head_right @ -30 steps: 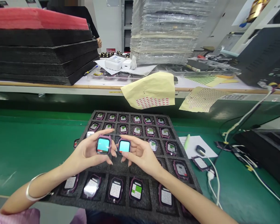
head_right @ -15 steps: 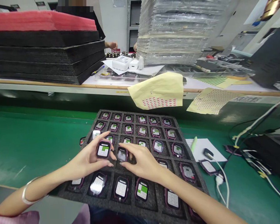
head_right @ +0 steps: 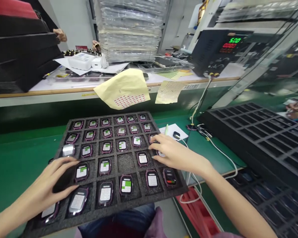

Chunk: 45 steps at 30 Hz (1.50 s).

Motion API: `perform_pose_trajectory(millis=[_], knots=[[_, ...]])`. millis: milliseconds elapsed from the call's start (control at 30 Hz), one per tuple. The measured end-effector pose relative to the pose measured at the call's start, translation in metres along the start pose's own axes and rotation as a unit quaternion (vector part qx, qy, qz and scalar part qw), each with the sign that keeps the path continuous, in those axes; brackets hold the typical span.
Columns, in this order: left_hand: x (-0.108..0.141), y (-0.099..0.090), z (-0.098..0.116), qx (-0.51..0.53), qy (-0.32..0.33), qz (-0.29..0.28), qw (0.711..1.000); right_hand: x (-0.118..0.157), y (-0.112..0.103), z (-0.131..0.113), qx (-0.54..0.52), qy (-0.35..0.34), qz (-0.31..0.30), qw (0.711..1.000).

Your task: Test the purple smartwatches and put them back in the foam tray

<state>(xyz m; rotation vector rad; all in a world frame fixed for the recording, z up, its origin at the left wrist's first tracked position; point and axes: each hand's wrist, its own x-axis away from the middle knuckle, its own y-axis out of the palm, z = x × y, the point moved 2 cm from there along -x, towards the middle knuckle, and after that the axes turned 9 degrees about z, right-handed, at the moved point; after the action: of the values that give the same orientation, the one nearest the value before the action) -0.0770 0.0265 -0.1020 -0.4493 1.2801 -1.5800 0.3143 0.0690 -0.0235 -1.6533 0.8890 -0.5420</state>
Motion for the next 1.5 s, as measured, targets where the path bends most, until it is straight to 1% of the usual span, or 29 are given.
perform_pose_trajectory(millis=[100, 167, 233, 300, 400, 533, 600, 667, 700, 733, 767, 800, 833, 867, 900, 933, 967, 1000, 1033, 1067, 1100, 1133, 1200, 1267, 1300, 1333, 1433, 1500], knots=[[0.036, -0.006, -0.007, -0.043, 0.005, -0.014, 0.999, 0.02, 0.009, 0.01, -0.042, 0.043, 0.024, 0.998], [0.057, -0.01, -0.01, -0.072, 0.031, -0.016, 0.997, 0.022, 0.022, 0.007, -0.069, 0.045, 0.033, 0.996], [0.068, -0.013, -0.009, -0.099, 0.054, -0.023, 0.993, 0.015, 0.034, 0.001, -0.063, 0.033, 0.026, 0.997], [0.069, -0.015, -0.004, -0.124, 0.052, -0.037, 0.99, 0.005, 0.042, -0.003, -0.032, 0.018, 0.011, 0.999], [0.061, -0.015, 0.005, -0.162, 0.02, -0.058, 0.985, -0.009, 0.048, -0.005, 0.007, 0.017, -0.003, 1.0], [0.057, -0.014, 0.008, -0.187, -0.03, -0.074, 0.979, -0.013, 0.05, -0.005, 0.031, 0.029, 0.003, 0.999], [0.059, -0.016, 0.007, -0.166, -0.052, -0.072, 0.982, -0.009, 0.049, -0.006, 0.01, 0.024, 0.027, 0.999], [0.06, -0.019, 0.005, -0.109, -0.068, -0.065, 0.99, -0.004, 0.046, -0.006, -0.056, 0.036, 0.074, 0.995], [0.059, -0.022, 0.005, -0.066, -0.08, -0.057, 0.993, -0.002, 0.044, -0.006, -0.109, 0.056, 0.1, 0.987], [0.057, -0.024, 0.005, -0.013, -0.098, -0.052, 0.994, -0.001, 0.041, -0.007, -0.177, 0.082, 0.122, 0.973], [0.053, -0.026, 0.005, 0.051, -0.124, -0.047, 0.99, -0.001, 0.039, -0.008, -0.256, 0.11, 0.138, 0.95], [0.047, -0.029, 0.006, 0.126, -0.157, -0.044, 0.979, -0.002, 0.036, -0.011, -0.341, 0.134, 0.147, 0.919], [0.04, -0.031, 0.008, 0.21, -0.191, -0.04, 0.958, -0.005, 0.034, -0.016, -0.423, 0.152, 0.151, 0.881], [0.03, -0.032, 0.011, 0.296, -0.224, -0.035, 0.928, -0.01, 0.032, -0.021, -0.497, 0.16, 0.151, 0.839], [0.019, -0.034, 0.016, 0.378, -0.249, -0.019, 0.892, -0.017, 0.03, -0.028, -0.561, 0.16, 0.146, 0.799], [0.006, -0.036, 0.021, 0.445, -0.259, 0.009, 0.857, -0.024, 0.029, -0.035, -0.613, 0.151, 0.136, 0.763], [-0.007, -0.037, 0.027, 0.496, -0.26, 0.035, 0.828, -0.033, 0.028, -0.042, -0.654, 0.14, 0.12, 0.734], [-0.02, -0.038, 0.034, 0.534, -0.252, 0.062, 0.805, -0.041, 0.028, -0.048, -0.685, 0.129, 0.099, 0.71], [-0.033, -0.038, 0.041, 0.567, -0.245, 0.077, 0.783, -0.049, 0.028, -0.054, -0.707, 0.121, 0.076, 0.693], [-0.044, -0.038, 0.048, 0.595, -0.241, 0.082, 0.762, -0.057, 0.029, -0.06, -0.718, 0.115, 0.056, 0.684], [-0.054, -0.037, 0.054, 0.621, -0.241, 0.079, 0.742, -0.063, 0.03, -0.064, -0.721, 0.114, 0.043, 0.682], [-0.062, -0.035, 0.06, 0.644, -0.243, 0.073, 0.722, -0.069, 0.031, -0.068, -0.715, 0.115, 0.036, 0.689], [-0.074, -0.032, 0.068, 0.686, -0.242, 0.059, 0.684, -0.076, 0.035, -0.072, -0.693, 0.114, 0.037, 0.711], [-0.081, -0.028, 0.071, 0.714, -0.229, 0.053, 0.66, -0.078, 0.04, -0.073, -0.677, 0.104, 0.046, 0.727], [-0.083, -0.026, 0.071, 0.719, -0.223, 0.052, 0.657, -0.078, 0.043, -0.073, -0.673, 0.099, 0.052, 0.731], [-0.085, -0.024, 0.071, 0.716, -0.22, 0.051, 0.661, -0.078, 0.045, -0.073, -0.672, 0.098, 0.06, 0.731], [-0.087, -0.018, 0.069, 0.681, -0.229, 0.047, 0.694, -0.076, 0.052, -0.069, -0.669, 0.109, 0.091, 0.73], [-0.089, -0.015, 0.069, 0.668, -0.237, 0.036, 0.704, -0.076, 0.055, -0.067, -0.658, 0.118, 0.113, 0.735]])
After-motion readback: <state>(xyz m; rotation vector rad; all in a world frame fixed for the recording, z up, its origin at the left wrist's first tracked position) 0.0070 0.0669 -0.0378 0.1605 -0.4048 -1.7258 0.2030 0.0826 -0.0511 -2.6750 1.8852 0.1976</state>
